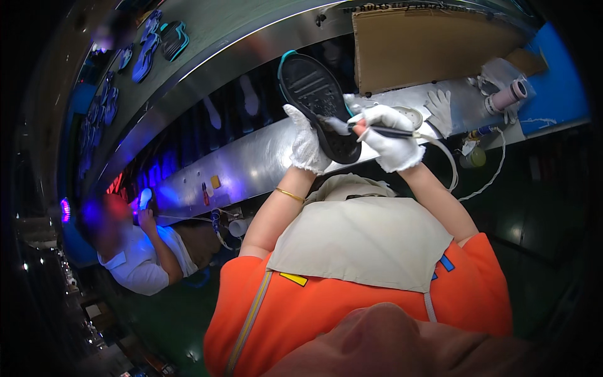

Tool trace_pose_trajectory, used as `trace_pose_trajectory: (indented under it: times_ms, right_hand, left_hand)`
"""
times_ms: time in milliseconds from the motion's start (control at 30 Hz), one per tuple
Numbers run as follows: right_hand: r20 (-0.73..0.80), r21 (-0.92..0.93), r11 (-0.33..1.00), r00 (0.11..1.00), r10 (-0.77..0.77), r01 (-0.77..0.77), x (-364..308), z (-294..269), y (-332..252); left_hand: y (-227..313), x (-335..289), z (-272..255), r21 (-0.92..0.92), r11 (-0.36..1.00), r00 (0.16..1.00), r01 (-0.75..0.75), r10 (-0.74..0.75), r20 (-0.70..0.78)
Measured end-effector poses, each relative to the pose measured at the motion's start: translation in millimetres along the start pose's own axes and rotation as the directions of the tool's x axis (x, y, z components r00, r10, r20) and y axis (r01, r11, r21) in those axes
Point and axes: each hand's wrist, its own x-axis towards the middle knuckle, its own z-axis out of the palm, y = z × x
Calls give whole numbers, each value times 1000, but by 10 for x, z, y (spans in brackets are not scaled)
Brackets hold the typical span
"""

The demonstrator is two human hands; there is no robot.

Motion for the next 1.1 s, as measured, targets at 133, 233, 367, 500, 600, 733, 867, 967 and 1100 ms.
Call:
trace_pose_trajectory:
  times_ms: [133,233,367,500,600,733,867,967,1100]
  right_hand:
    - [139,125,992,990,2,-20,32,58,-234]
    - [86,226,963,988,127,-144,60,48,-197]
    - [69,146,989,997,-29,18,53,104,-204]
    - [152,426,867,965,212,-258,96,89,-199]
    - [45,529,808,959,280,-260,86,67,-142]
    - [121,270,910,949,292,-314,88,13,-144]
    - [318,89,853,827,464,-513,191,-101,-227]
    - [440,234,780,779,447,-580,178,-212,-147]
    - [266,79,961,935,235,-265,220,-103,-326]
  left_hand:
    - [91,85,-4,-46,998,990,-53,58,127]
    - [124,144,78,-207,972,977,-112,146,154]
    - [203,218,61,-242,958,950,-152,209,231]
    - [259,280,7,-267,950,928,-161,238,286]
    - [358,232,15,-167,975,914,-150,200,352]
    - [470,194,65,151,971,953,-185,140,270]
    - [566,233,39,431,887,957,-168,42,286]
    - [620,249,32,484,871,968,-87,-41,248]
    - [623,301,61,516,853,990,76,-125,61]
